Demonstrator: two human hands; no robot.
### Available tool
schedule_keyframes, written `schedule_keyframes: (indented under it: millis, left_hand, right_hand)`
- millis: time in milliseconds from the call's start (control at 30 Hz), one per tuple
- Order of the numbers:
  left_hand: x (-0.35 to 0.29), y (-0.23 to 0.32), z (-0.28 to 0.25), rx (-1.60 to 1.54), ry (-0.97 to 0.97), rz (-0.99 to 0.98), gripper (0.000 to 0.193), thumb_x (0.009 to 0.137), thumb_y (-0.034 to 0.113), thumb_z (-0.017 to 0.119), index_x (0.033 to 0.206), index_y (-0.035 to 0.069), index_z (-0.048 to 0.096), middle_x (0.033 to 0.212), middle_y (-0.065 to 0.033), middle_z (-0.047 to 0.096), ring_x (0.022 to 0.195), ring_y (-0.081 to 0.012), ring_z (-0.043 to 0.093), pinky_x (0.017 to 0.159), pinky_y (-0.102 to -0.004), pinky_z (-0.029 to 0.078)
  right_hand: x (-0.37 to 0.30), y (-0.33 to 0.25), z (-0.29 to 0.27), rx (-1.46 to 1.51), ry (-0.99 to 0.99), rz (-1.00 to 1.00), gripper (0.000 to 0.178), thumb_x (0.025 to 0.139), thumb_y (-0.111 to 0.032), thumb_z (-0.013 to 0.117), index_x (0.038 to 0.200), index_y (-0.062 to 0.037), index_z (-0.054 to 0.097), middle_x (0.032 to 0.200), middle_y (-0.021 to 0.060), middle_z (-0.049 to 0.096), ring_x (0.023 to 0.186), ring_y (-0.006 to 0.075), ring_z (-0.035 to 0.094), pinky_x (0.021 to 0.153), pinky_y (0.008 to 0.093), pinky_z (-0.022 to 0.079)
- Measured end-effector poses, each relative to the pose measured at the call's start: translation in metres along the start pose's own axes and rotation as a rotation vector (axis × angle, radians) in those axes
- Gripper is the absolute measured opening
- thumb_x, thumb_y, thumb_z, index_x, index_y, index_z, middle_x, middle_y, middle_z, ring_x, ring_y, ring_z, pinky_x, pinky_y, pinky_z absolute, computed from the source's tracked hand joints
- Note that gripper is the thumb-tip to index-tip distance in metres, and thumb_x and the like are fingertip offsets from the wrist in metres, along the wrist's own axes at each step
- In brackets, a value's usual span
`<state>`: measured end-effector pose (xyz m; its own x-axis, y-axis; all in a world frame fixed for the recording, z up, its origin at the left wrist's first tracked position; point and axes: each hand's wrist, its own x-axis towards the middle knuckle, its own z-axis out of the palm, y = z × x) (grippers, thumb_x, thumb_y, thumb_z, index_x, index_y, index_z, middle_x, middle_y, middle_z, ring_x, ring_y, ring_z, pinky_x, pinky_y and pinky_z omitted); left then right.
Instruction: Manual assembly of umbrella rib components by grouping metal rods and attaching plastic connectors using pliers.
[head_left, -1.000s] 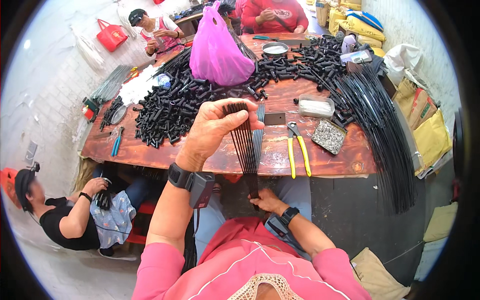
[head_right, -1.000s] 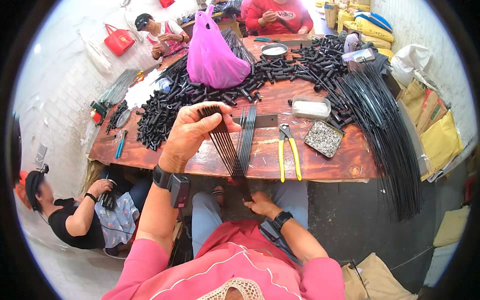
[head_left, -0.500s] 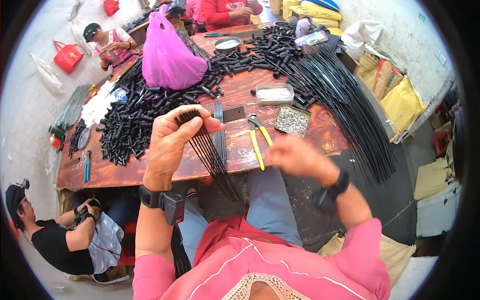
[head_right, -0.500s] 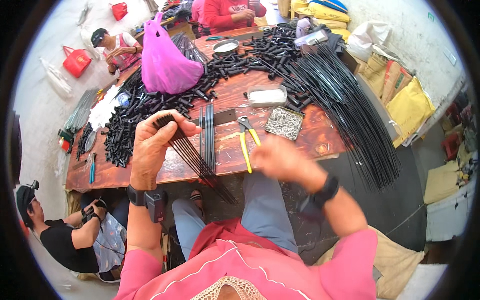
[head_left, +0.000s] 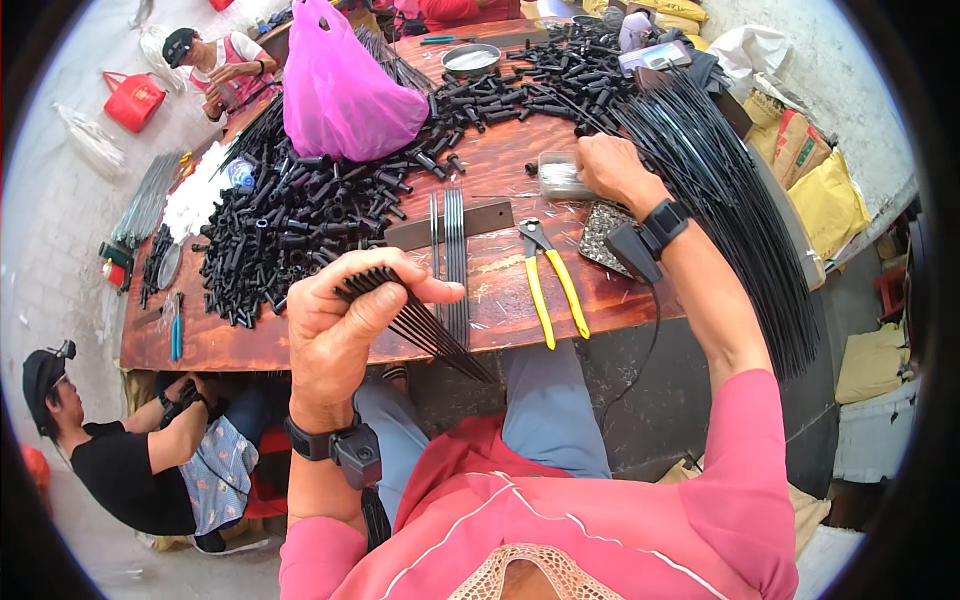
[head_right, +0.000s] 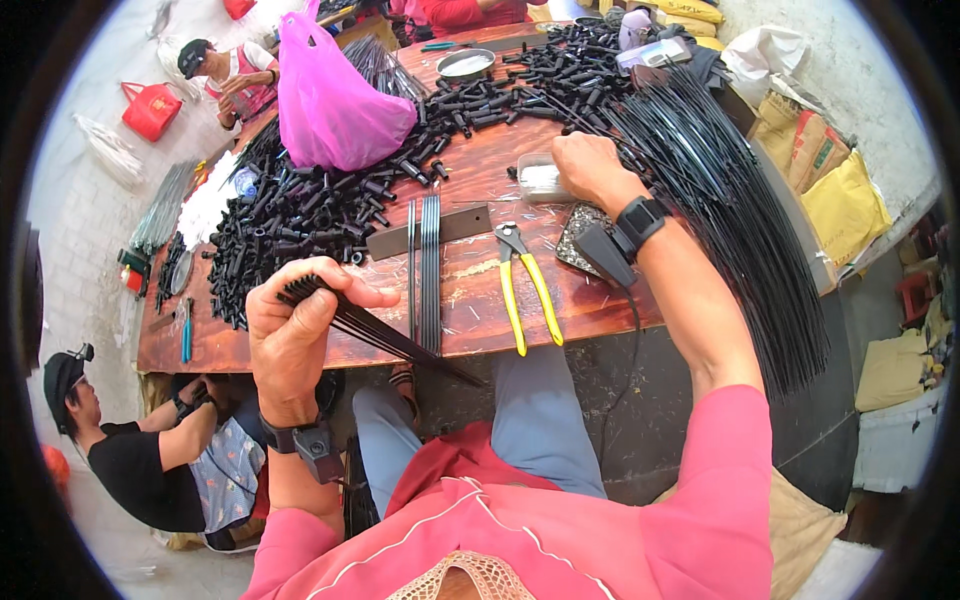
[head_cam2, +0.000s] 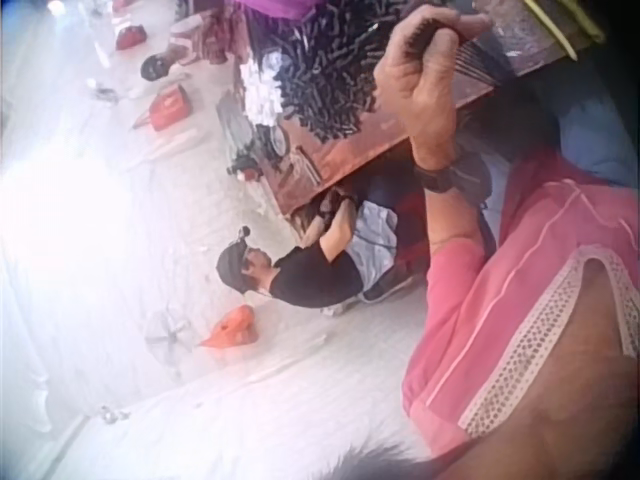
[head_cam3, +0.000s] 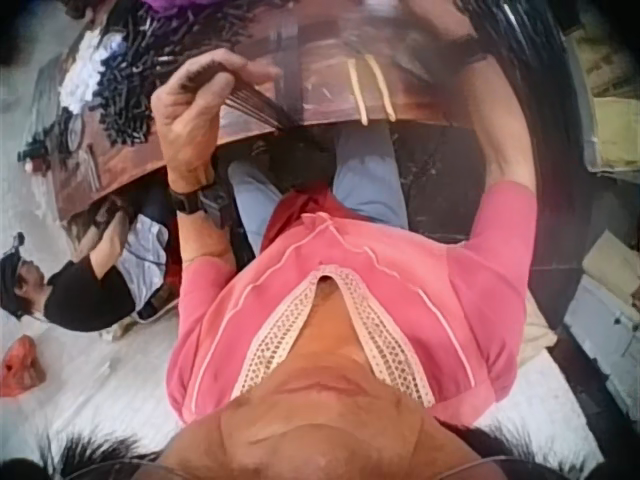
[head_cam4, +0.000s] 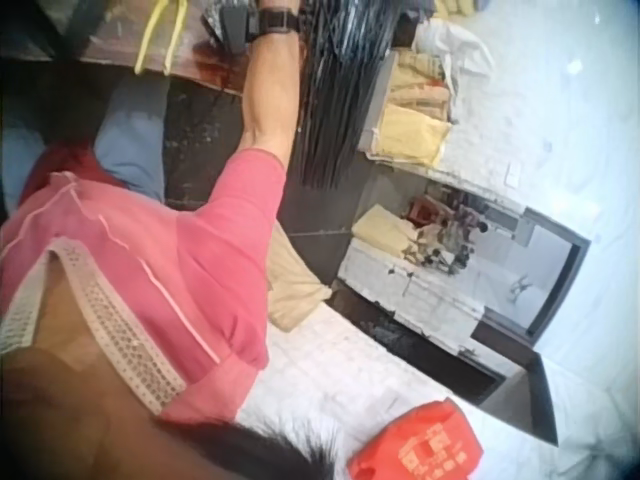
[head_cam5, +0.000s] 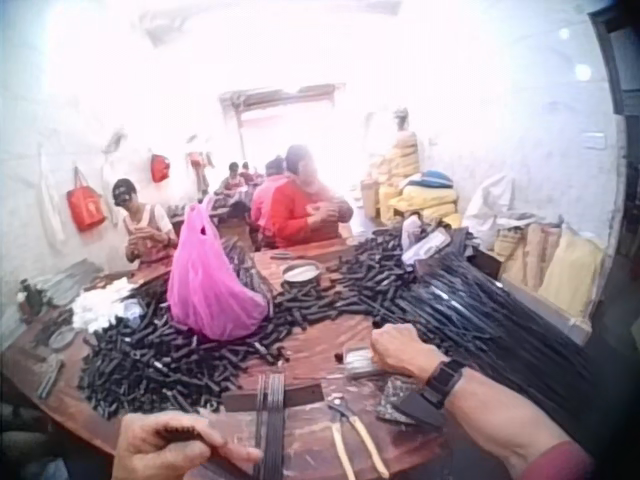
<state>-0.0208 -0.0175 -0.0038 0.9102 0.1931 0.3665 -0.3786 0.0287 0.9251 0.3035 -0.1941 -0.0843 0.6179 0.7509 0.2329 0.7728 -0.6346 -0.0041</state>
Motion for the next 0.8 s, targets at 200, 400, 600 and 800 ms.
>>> schedule_keyframes:
  millis: [200, 400, 600, 800]
  left_hand:
    - [0.005, -0.001, -0.002, -0.064, -0.017, -0.030, 0.017, 0.092, 0.005, 0.060, 0.106, -0.005, 0.062, 0.093, -0.0193, 0.071, 0.093, -0.0305, 0.070, 0.086, -0.0396, 0.055]
    - [0.008, -0.001, 0.000, -0.075, -0.003, -0.049, 0.016, 0.093, 0.002, 0.056, 0.106, -0.005, 0.062, 0.093, -0.0186, 0.071, 0.094, -0.0290, 0.070, 0.088, -0.0405, 0.055]
    - [0.016, 0.000, 0.006, -0.002, 0.031, -0.075, 0.018, 0.094, 0.006, 0.054, 0.107, -0.005, 0.061, 0.091, -0.0175, 0.070, 0.090, -0.0303, 0.070, 0.085, -0.0397, 0.054]
    - [0.015, 0.000, 0.003, -0.064, 0.033, -0.086, 0.017, 0.097, 0.009, 0.055, 0.108, -0.002, 0.063, 0.093, -0.0123, 0.070, 0.090, -0.0208, 0.069, 0.084, -0.0326, 0.055]
  right_hand:
    - [0.003, 0.012, 0.011, 0.107, 0.029, 0.055, 0.015, 0.076, -0.008, 0.061, 0.083, 0.0018, 0.070, 0.086, 0.0263, 0.067, 0.084, 0.0402, 0.067, 0.074, 0.0465, 0.054]
    - [-0.007, 0.014, 0.014, 0.225, 0.312, 0.021, 0.013, 0.074, -0.007, 0.060, 0.073, -0.0004, 0.071, 0.075, 0.0230, 0.067, 0.073, 0.0393, 0.066, 0.070, 0.0478, 0.053]
    - [-0.049, -0.048, -0.074, 0.647, 0.301, -0.077, 0.011, 0.075, -0.006, 0.067, 0.083, 0.0007, 0.071, 0.071, 0.0140, 0.068, 0.068, 0.0277, 0.066, 0.064, 0.0338, 0.052]
    - [-0.095, -0.127, -0.142, 0.516, 0.443, -0.548, 0.024, 0.077, -0.003, 0.062, 0.101, -0.0080, 0.067, 0.077, 0.0134, 0.062, 0.067, 0.0323, 0.063, 0.059, 0.0412, 0.050]
